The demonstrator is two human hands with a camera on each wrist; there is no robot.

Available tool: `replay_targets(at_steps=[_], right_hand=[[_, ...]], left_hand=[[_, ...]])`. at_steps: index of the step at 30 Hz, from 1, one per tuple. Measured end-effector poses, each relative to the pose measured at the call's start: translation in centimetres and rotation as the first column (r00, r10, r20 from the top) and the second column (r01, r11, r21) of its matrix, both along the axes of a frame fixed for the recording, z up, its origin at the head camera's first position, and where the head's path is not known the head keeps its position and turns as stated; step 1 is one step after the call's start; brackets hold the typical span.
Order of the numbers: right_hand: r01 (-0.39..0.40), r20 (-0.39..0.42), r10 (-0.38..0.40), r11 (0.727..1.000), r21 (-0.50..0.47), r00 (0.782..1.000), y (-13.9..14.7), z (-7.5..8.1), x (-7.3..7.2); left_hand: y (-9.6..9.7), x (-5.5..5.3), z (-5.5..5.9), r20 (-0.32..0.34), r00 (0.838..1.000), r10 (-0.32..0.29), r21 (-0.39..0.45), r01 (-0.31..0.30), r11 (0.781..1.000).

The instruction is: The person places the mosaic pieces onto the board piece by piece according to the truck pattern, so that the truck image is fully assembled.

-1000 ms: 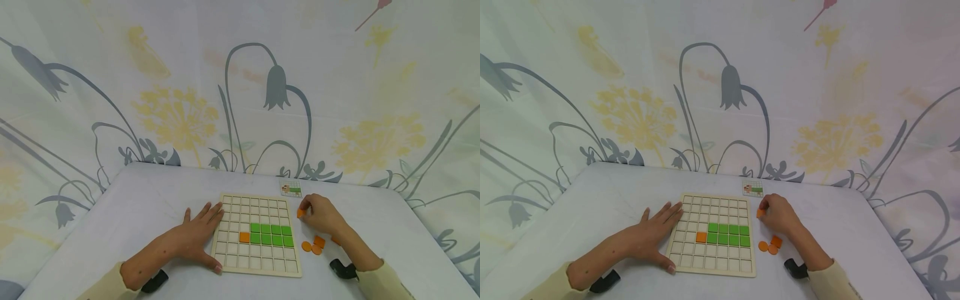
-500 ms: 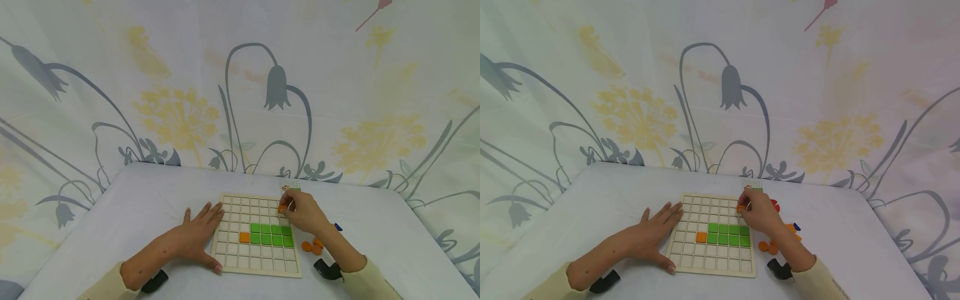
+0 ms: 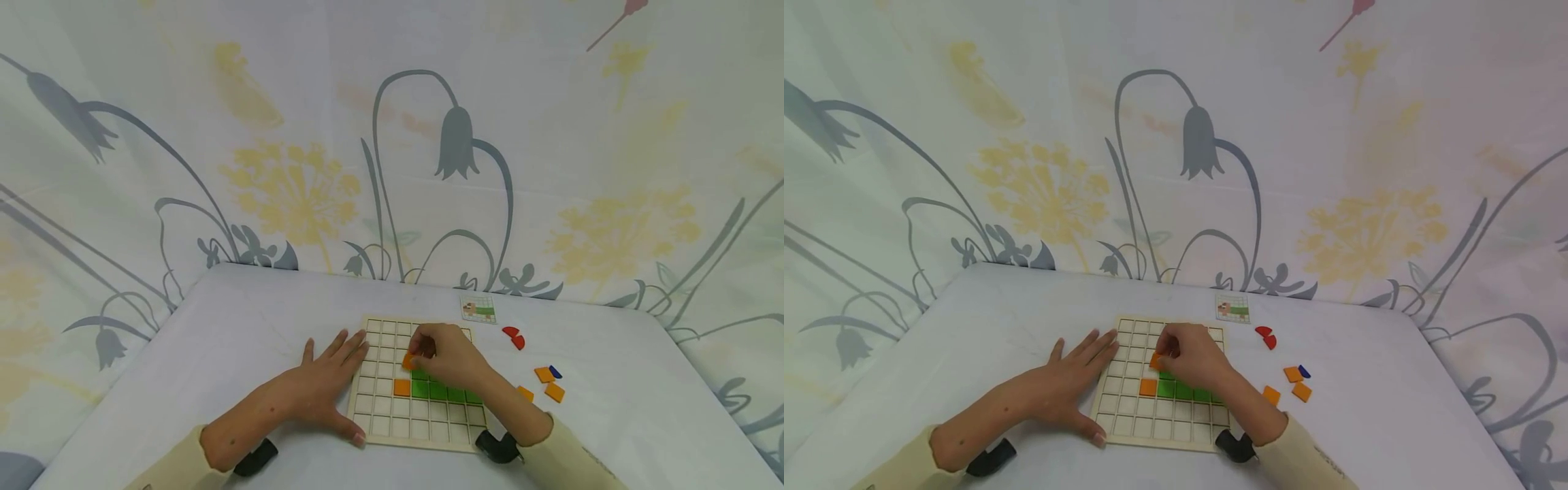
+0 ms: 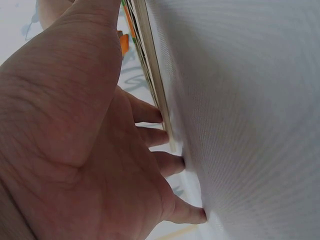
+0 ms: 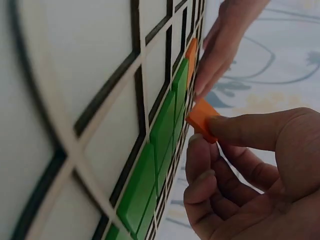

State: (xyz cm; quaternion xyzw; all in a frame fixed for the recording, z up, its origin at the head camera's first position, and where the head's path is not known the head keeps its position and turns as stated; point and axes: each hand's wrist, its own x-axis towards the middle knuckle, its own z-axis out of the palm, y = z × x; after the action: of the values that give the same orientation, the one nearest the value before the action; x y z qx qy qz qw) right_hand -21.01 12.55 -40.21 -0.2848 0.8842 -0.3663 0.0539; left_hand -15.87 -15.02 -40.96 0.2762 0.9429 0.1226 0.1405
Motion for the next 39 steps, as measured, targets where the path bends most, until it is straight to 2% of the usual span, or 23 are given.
replay_targets(at_steps=[9,18,24,31,39], right_hand=[[-0.013,0.013,0.012,0.998,0.055,1.0,-1.4,-0.2,0.1],[0.0,0.015,-0.001,0.997,0.081,1.0,-0.7,0.1,0.7],[0.004,-0.008,-0.004,0.998,0.064,1.0,2.5,0.7,1.0],[0.079,-0.045,-0.076,0.994,0.077,0.996,7.8,0.9,1.8],[0.23,-0.033,-0.227,0.962,0.145,0.973,12.8,0.3,3.0]], left_hand=[[-0.1,0.0,0.0,-0.002,1.0,-0.002,0.008,0.002,1.0],[-0.2,0.0,-0.2,-0.002,1.0,-0.001,0.012,0.001,1.0],[-0.1,-0.1,-0.4,-0.006,1.0,-0.004,0.015,0.004,1.0],[0.0,0.0,-0.2,0.006,1.0,0.009,0.002,-0.009,1.0],[0.1,0.0,-0.1,0.015,1.0,0.01,-0.01,-0.01,1.0]])
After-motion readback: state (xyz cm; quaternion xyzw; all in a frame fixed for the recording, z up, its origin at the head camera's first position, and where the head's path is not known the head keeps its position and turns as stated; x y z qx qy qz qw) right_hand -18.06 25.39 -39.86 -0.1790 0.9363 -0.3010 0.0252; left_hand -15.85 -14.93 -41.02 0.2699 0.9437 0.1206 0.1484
